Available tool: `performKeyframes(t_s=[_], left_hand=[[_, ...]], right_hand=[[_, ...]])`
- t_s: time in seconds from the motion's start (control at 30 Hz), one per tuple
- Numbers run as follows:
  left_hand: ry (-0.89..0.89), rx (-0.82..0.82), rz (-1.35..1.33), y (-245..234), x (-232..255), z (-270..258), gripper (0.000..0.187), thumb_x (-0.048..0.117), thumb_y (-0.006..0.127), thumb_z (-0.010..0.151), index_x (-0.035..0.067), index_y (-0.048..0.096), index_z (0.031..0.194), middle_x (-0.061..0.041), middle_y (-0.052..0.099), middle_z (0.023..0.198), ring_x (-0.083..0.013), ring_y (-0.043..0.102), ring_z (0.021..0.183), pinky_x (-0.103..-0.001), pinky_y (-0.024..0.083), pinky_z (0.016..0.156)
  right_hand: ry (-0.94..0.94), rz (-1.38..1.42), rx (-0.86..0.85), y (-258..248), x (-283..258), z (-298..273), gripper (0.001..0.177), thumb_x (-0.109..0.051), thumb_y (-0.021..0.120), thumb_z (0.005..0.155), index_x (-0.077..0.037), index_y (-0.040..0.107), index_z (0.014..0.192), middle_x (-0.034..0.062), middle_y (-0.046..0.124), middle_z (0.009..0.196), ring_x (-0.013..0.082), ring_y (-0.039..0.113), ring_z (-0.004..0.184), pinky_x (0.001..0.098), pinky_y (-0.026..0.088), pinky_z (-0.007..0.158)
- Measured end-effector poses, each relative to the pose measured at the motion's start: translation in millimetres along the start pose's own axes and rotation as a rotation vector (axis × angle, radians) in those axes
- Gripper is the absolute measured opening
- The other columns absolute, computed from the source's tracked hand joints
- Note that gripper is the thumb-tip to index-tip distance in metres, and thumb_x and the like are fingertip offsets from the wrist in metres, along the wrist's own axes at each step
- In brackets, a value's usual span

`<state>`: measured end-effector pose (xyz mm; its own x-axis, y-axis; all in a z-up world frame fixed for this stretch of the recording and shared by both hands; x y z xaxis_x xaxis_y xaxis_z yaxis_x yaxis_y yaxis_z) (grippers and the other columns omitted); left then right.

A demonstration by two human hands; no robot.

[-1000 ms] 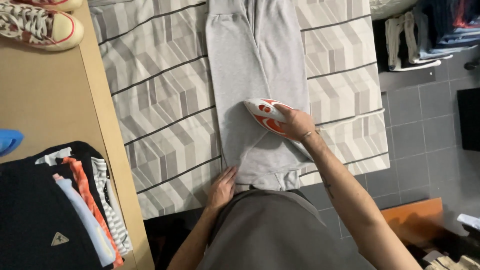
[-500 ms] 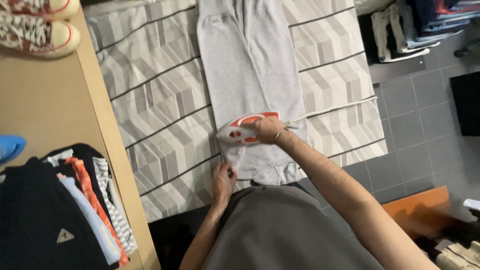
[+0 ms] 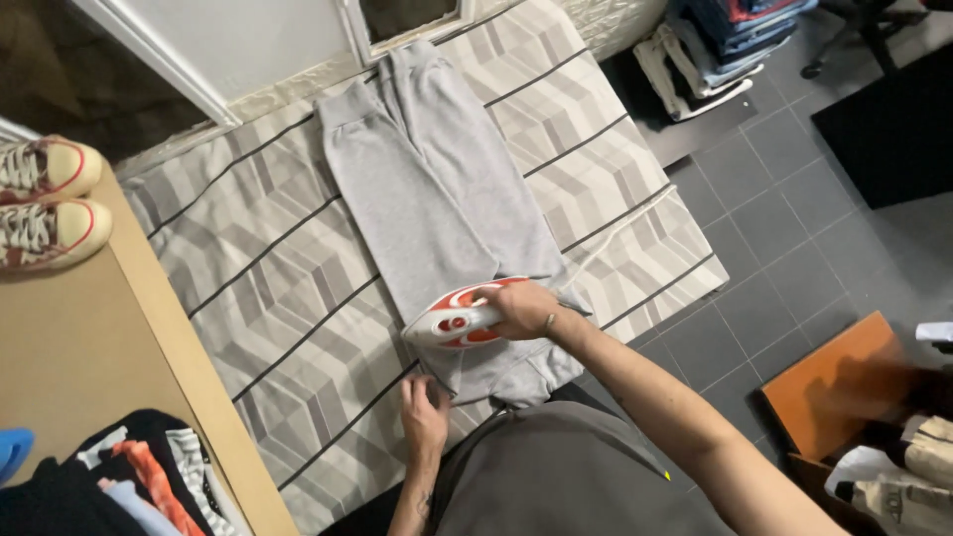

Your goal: Folding a grey hoodie and ironing it on a flat surface to remove wrinkles.

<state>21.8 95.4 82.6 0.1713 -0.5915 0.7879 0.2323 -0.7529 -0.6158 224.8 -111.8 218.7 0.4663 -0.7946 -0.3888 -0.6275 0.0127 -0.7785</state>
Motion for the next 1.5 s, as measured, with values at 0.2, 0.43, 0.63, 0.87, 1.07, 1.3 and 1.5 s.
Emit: performKeyframes(t_s=[0.2, 0.43, 0.63, 0.87, 1.07, 1.3, 1.5], left_hand=[[0.177, -0.104, 0.058, 8.8, 23.2, 20.2, 0.024, 0.005, 0.064, 0.085, 0.005, 0.066, 0.109, -0.014, 0.059, 0.118, -0.0376, 0.065, 0.101, -0.046, 0.052, 0.088], [0.39, -0.319, 0.069, 36.3, 39.5, 14.3, 0.021, 0.006, 0.063, 0.083, 0.007, 0.068, 0.103, -0.01, 0.059, 0.111, -0.0318, 0.063, 0.1, -0.043, 0.051, 0.089], [0.445, -0.417, 0.094, 58.9, 44.2, -4.9, 0.021, 0.003, 0.065, 0.079, 0.007, 0.067, 0.099, -0.011, 0.06, 0.111, -0.0331, 0.062, 0.103, -0.044, 0.05, 0.092], [0.273, -0.426, 0.195, 86.1, 60.7, -36.0, 0.027, 0.005, 0.071, 0.076, 0.01, 0.067, 0.102, -0.009, 0.057, 0.108, -0.0318, 0.06, 0.101, -0.044, 0.049, 0.091], [0.024, -0.313, 0.288, 114.6, 65.8, -65.6, 0.043, 0.007, 0.076, 0.073, 0.011, 0.066, 0.114, -0.008, 0.053, 0.121, -0.0326, 0.055, 0.117, -0.044, 0.046, 0.102], [-0.111, -0.23, 0.252, 133.0, 77.8, -93.0, 0.049, 0.008, 0.072, 0.079, 0.008, 0.06, 0.127, -0.014, 0.049, 0.148, -0.0356, 0.055, 0.132, -0.046, 0.049, 0.102], [-0.128, -0.263, 0.287, 132.2, 86.7, -99.2, 0.064, 0.0, 0.073, 0.08, 0.006, 0.054, 0.14, -0.011, 0.039, 0.162, -0.0308, 0.033, 0.152, -0.046, 0.04, 0.117]], right_hand=[[0.541, 0.176, 0.36, -9.9, 59.2, -73.4, 0.049, -0.057, 0.077, 0.071, -0.025, 0.074, 0.109, 0.0105, 0.078, 0.091, 0.0344, 0.074, 0.084, 0.0492, 0.057, 0.071], [0.909, 0.532, 0.827, 13.7, 175.5, -154.4, 0.032, -0.011, 0.067, 0.077, -0.015, 0.077, 0.107, 0.0102, 0.077, 0.105, 0.0293, 0.073, 0.094, 0.0441, 0.057, 0.076], [0.886, 0.317, 1.022, 63.3, 279.5, -190.6, 0.026, -0.017, 0.063, 0.074, -0.012, 0.075, 0.096, 0.0109, 0.069, 0.098, 0.0363, 0.064, 0.092, 0.0487, 0.05, 0.074], [0.791, 1.016, 1.216, 75.3, 317.2, -170.0, 0.043, 0.0, 0.064, 0.065, -0.009, 0.07, 0.107, 0.0027, 0.072, 0.1, 0.0156, 0.065, 0.092, 0.033, 0.055, 0.075], [0.558, 1.027, 1.154, 91.2, 358.6, -150.3, 0.029, -0.002, 0.069, 0.06, -0.01, 0.065, 0.088, -0.0027, 0.061, 0.081, 0.0112, 0.052, 0.077, 0.0305, 0.046, 0.064], [0.473, 1.108, 1.096, 103.9, 378.3, -155.5, 0.034, -0.013, 0.08, 0.063, -0.011, 0.067, 0.095, -0.0005, 0.064, 0.089, 0.0127, 0.056, 0.081, 0.0324, 0.048, 0.069], [0.578, 1.1, 0.932, 110.9, 382.2, -166.9, 0.028, -0.021, 0.079, 0.07, -0.012, 0.053, 0.078, -0.0024, 0.049, 0.075, 0.0114, 0.037, 0.072, 0.0329, 0.034, 0.057]])
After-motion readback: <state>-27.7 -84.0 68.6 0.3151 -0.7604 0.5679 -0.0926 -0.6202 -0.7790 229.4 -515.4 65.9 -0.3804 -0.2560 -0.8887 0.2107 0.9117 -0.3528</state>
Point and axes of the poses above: each hand's wrist, its own z-axis towards the middle knuckle, its own y-axis out of the palm, x = y × z, the point moved 2 cm from there along z, towards the middle knuckle
